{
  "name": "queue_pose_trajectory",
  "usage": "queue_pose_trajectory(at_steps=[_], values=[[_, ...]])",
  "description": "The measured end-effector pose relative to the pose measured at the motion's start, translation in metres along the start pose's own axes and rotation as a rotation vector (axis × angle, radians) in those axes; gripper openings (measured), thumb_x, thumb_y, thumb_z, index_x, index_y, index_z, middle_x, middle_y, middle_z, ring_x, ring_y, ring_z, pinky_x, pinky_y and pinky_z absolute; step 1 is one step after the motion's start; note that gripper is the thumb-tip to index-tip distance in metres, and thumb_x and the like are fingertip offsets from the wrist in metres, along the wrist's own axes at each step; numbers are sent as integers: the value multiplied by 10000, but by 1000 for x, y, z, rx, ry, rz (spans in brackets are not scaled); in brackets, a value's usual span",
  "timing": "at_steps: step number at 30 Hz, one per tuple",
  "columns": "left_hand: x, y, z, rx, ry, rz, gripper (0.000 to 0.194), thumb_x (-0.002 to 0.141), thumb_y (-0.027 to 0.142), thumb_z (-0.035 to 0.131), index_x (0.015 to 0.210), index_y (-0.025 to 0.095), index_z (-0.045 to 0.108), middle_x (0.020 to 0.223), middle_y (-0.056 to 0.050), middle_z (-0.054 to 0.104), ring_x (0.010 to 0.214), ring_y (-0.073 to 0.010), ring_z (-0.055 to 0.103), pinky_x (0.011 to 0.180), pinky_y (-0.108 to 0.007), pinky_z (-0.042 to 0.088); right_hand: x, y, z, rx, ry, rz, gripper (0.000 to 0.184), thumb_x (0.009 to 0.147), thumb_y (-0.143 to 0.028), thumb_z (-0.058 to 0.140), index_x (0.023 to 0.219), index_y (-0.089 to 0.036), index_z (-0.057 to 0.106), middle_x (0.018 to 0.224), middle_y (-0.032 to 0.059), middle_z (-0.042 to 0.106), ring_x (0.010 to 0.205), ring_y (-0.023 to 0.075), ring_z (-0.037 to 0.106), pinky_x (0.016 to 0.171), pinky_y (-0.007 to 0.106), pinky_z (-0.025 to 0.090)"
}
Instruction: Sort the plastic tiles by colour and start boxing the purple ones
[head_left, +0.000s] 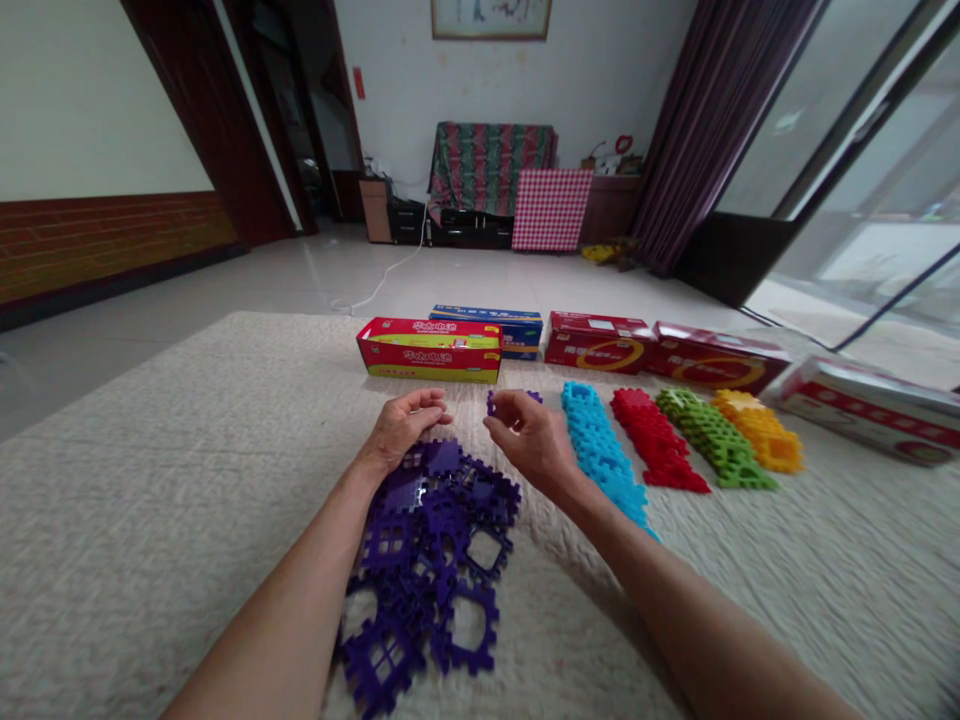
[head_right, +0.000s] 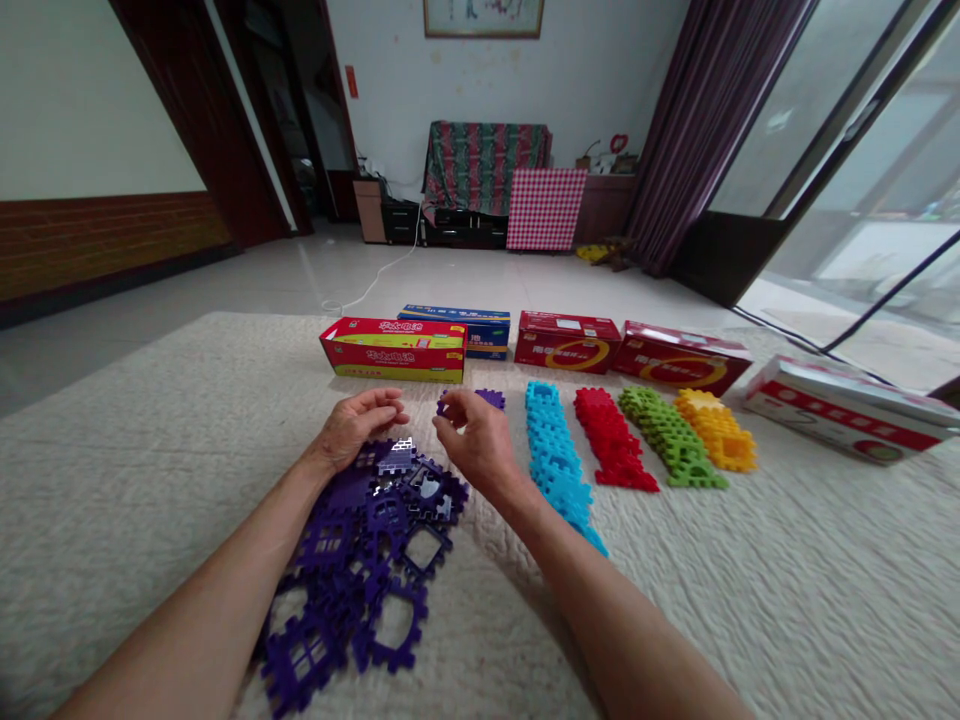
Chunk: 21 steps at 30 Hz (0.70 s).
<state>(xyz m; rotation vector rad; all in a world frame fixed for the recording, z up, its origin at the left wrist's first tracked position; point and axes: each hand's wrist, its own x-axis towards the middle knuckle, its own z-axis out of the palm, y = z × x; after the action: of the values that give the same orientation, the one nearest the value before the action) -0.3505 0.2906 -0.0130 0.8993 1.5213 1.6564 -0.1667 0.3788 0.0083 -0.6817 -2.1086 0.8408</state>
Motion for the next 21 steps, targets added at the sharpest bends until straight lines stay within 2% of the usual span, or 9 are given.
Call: queue_pose_trajectory(at_steps=[2, 5, 11, 15, 21], values=[[1, -2, 0, -23, 8, -13, 424, 643, 328, 756, 1019, 154, 667, 858, -21, 697, 774, -164, 704, 679, -243, 483, 0, 0, -7, -219, -134, -74, 185, 759, -180, 602, 937, -178, 654, 814, 44, 661, 743, 169, 600, 723, 299, 461], [1, -1, -1, -61, 16, -11, 423, 630, 325, 767, 1003, 148, 670, 842, -20, 698, 754, -160, 698, 713, -263, 488, 0, 1, -14, -390, -285, -86, 250, 748, -141, 599, 985, -163, 677, 930, 86, 662, 841, 191, 609, 780, 306, 465], [3, 8, -10, -253, 93, 28, 449, 571, 292, 800, 973, 144, 666, 787, -16, 701, 707, -151, 684, 738, -290, 494, 4, 4, -22, -491, -383, -104, 418, 758, -157, 598, 1174, -116, 623, 1152, 146, 654, 1058, 243, 600, 946, 347, 443], [6, 9, -18, -272, 164, 43, 447, 547, 277, 797, 952, 139, 667, 752, -19, 701, 681, -148, 675, 713, -284, 491, 3, 9, -20, -528, -473, -134, 435, 727, -141, 585, 1159, -119, 629, 1111, 126, 687, 1012, 243, 628, 916, 331, 460], [8, -1, -21, -209, 246, 11, 435, 523, 274, 781, 918, 125, 673, 693, -12, 694, 604, -136, 656, 669, -274, 489, -1, 14, -17, -565, -483, -175, 359, 759, -169, 579, 1110, -130, 650, 1080, 124, 678, 1020, 235, 615, 917, 319, 455]])
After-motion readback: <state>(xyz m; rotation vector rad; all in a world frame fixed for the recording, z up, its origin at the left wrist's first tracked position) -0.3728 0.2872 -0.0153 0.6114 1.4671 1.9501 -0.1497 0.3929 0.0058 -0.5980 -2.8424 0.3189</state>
